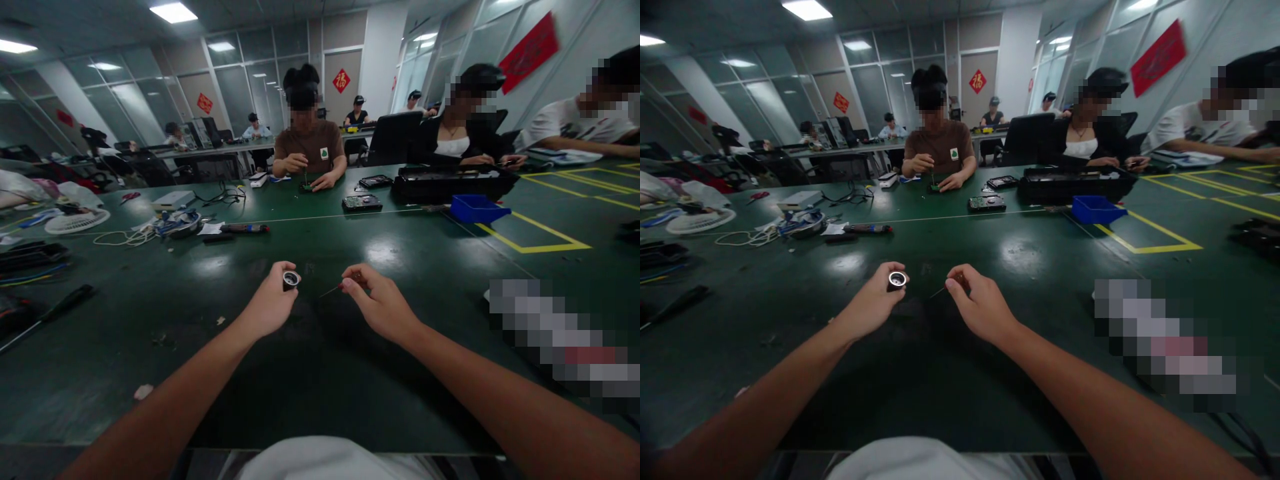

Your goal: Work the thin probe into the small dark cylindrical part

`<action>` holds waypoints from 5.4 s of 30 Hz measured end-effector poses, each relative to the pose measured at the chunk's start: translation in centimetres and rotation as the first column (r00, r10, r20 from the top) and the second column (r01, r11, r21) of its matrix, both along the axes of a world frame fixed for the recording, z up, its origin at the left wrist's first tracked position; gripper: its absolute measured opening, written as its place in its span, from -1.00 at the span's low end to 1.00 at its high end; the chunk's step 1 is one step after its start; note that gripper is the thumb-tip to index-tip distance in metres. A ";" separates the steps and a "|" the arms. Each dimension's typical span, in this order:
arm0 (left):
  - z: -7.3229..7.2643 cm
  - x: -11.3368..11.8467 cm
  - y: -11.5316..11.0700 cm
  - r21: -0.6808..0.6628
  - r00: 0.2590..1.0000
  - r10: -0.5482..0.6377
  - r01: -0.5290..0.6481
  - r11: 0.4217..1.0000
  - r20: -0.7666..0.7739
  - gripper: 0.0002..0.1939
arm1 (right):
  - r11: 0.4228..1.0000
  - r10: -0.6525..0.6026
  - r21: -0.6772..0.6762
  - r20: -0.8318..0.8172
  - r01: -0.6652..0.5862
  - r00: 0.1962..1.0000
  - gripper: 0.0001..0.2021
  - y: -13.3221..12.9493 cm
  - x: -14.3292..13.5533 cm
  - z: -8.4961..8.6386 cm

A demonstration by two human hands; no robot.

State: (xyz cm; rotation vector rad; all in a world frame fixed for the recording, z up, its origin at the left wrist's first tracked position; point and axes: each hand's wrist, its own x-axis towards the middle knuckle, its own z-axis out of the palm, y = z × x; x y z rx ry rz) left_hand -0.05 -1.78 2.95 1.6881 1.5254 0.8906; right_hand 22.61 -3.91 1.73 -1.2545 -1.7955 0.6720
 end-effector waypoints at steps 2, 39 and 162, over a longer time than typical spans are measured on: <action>-0.7 1.1 0.1 0.004 0.993 -0.071 0.072 0.997 -0.092 -0.61 | 0.999 -0.031 0.019 -0.015 0.031 0.999 -0.83 0.0 0.0 0.1; -3.7 0.4 0.9 0.285 0.940 -0.293 0.334 0.898 -0.176 -0.57 | 0.991 -0.129 0.046 0.057 0.127 0.990 -0.64 0.1 0.7 0.4; -3.5 0.3 1.1 0.226 0.918 -0.252 0.327 0.918 -0.305 -0.61 | 0.971 -0.205 0.111 -0.065 0.212 0.977 -0.80 0.4 0.5 -0.2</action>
